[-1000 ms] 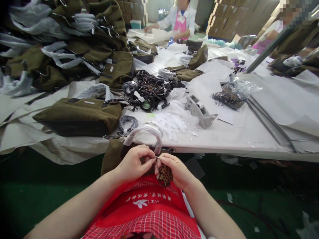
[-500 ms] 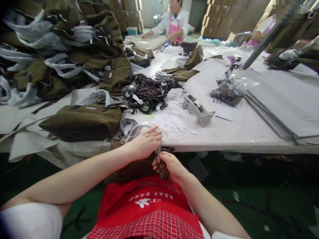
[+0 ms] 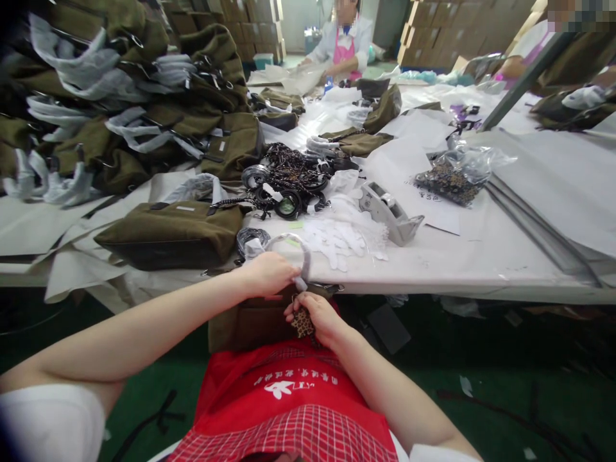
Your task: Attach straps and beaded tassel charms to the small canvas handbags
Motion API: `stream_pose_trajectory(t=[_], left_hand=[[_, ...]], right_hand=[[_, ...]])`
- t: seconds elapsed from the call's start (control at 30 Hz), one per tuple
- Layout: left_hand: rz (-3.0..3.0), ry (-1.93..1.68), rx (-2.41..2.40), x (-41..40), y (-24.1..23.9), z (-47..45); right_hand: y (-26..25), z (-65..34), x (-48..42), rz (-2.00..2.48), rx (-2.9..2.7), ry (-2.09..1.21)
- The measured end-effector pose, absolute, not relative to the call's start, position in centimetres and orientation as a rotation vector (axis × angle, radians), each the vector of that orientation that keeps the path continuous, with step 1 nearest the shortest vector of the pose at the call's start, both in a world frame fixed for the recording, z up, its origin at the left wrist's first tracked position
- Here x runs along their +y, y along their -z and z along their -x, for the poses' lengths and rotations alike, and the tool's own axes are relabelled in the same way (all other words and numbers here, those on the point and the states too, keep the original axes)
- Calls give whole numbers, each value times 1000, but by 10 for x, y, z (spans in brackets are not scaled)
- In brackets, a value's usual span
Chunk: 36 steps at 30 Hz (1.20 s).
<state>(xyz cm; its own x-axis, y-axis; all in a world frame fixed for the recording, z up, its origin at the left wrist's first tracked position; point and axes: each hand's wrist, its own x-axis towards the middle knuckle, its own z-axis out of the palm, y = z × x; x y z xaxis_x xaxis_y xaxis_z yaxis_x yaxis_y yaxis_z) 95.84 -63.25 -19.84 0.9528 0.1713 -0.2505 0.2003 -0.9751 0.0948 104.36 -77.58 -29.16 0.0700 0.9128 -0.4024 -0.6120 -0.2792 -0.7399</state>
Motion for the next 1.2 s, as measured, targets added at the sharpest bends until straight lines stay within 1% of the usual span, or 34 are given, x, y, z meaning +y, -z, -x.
stream_pose_trajectory(t=[0.07, 0.17, 0.27, 0.33, 0.47, 0.67, 0.83, 0.97, 1.07, 1.2], left_hand=[[-2917, 427, 375, -620, 185, -959], [-2724, 666, 486, -609, 168, -961], [-2486, 802, 493, -603, 160, -962], [-2417, 779, 441, -600, 158, -962], [-2507, 707, 338, -600, 160, -966], [-2511, 655, 403, -609, 165, -968], [-2474, 502, 442, -611, 166, -947], [-2714, 352, 459, -629, 162, -926], [-2949, 317, 462, -651, 160, -914], [-2974, 257, 580, -662, 170, -903]], right_hand=[[292, -1042, -772, 1036, -419, -1548], [292, -1040, -768, 1044, -428, -1541], [290, -1040, -766, 1039, -432, -1536], [288, -1040, -765, 1048, -407, -1539], [283, -1036, -761, 1085, -329, -1555], [282, -1030, -756, 1081, -200, -1499], [278, -1029, -763, 1035, -106, -1462], [275, -1033, -765, 1023, -75, -1520], [273, -1033, -765, 1031, -69, -1553], [267, -1028, -768, 1005, -75, -1495]])
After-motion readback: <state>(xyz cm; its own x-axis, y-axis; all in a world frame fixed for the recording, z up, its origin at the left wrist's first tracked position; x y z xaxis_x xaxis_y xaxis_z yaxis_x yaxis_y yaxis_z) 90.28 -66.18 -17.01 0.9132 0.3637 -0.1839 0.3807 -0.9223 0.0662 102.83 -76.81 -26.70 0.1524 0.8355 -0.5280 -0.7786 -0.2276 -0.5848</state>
